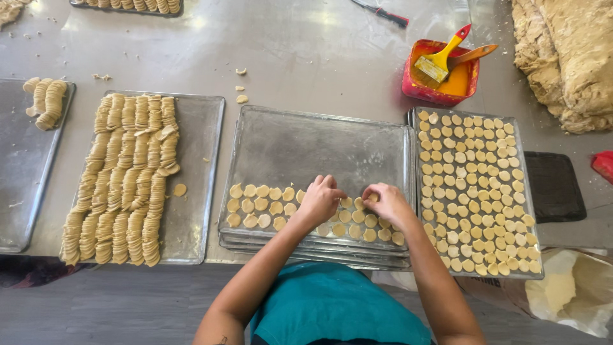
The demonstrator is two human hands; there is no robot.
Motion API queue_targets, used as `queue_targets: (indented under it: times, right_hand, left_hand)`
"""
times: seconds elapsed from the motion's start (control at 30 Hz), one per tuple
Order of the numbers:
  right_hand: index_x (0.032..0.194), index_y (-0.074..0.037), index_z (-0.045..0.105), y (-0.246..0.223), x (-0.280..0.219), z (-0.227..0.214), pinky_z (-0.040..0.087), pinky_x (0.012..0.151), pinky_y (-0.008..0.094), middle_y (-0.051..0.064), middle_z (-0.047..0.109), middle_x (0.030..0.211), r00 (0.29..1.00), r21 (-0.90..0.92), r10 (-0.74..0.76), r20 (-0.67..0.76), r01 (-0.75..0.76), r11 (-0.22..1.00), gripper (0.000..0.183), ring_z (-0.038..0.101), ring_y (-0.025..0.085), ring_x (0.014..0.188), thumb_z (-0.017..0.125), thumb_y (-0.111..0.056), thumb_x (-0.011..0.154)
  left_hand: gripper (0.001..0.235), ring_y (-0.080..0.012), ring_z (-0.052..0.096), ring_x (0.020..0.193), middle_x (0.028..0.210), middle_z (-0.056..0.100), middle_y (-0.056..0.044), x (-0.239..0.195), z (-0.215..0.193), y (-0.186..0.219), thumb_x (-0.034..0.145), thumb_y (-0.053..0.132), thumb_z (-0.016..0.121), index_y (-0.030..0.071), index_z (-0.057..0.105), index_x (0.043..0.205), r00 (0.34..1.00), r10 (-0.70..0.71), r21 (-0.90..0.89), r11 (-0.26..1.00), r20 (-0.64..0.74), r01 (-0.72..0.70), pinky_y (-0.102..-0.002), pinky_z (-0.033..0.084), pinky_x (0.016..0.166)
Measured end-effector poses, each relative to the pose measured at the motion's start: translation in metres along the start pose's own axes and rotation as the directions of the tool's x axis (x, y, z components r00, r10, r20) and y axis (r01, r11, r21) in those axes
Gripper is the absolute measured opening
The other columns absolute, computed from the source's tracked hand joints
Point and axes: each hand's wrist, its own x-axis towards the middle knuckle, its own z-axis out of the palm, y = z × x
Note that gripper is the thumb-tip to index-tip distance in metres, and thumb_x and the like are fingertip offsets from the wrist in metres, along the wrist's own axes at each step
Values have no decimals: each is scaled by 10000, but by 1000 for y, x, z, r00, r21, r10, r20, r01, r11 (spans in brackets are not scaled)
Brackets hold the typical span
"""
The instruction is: The person arranges small round cookies onto metal baking trays in neat rows. They pick up cookies from a stack on the left and place them one by one onto the tray in the center, filling it systematically.
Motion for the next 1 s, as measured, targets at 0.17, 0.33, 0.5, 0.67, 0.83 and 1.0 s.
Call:
queue_targets:
  times: [0.17, 0.33, 0.5, 0.67, 0.83, 1.0]
  right_hand:
    - [1193, -132, 718, 36, 13, 3, 542, 925, 305, 46, 756, 1174, 992, 319, -40, 123, -1, 948, 280, 694, 162, 1054, 623, -149, 930]
    - [1294, -138, 657, 62, 10, -4, 537, 930, 320, 60, 685, 1229, 982, 143, -159, 100, 144, 979, 420, 667, 178, 1059, 639, -85, 878]
    - [1229, -88, 633, 62, -3, -18, 578, 848, 340, 98, 698, 1112, 996, 247, -90, 8, 86, 965, 430, 693, 195, 985, 703, -30, 809]
    - [1171, -69, 674, 71, -12, -25, 576, 832, 332, 92, 763, 986, 999, 156, -42, -16, 44, 987, 354, 726, 190, 915, 748, -36, 826]
    - [1188, -71, 687, 83, -14, -29, 585, 820, 338, 84, 779, 996, 995, 234, -1, -102, 25, 972, 327, 747, 199, 899, 710, -40, 863]
    - [1175, -90, 723, 76, -8, -26, 571, 864, 343, 75, 726, 1090, 989, 219, -140, -52, 148, 965, 299, 713, 193, 950, 669, -29, 887]
  left_hand:
    - [221, -296, 575, 949, 960, 624, -63, 4, 5, 9, 820, 25, 684, 166, 810, 935, 999, 19, -45, 999, -40, -21, -412, 502, 842]
    - [211, -301, 594, 931, 931, 639, -58, 13, 20, 22, 819, 48, 711, 158, 804, 974, 995, 68, -92, 993, -67, -74, -419, 512, 846]
    - [129, -278, 598, 926, 923, 642, -40, 15, 36, 39, 816, 109, 746, 160, 796, 924, 994, 93, -45, 994, -65, -96, -409, 501, 828]
    - [102, -278, 594, 911, 887, 657, -26, 18, 51, 48, 837, 135, 733, 155, 795, 914, 993, 115, 13, 993, -25, -114, -417, 488, 800]
    - [187, -278, 605, 848, 889, 705, -21, 20, 58, 47, 886, 95, 683, 144, 780, 1039, 994, 110, -140, 984, 25, -106, -420, 507, 811]
    - [187, -289, 605, 925, 936, 679, -59, 24, 58, 52, 851, 72, 681, 125, 767, 1008, 991, 76, -30, 996, -109, -80, -430, 496, 815]
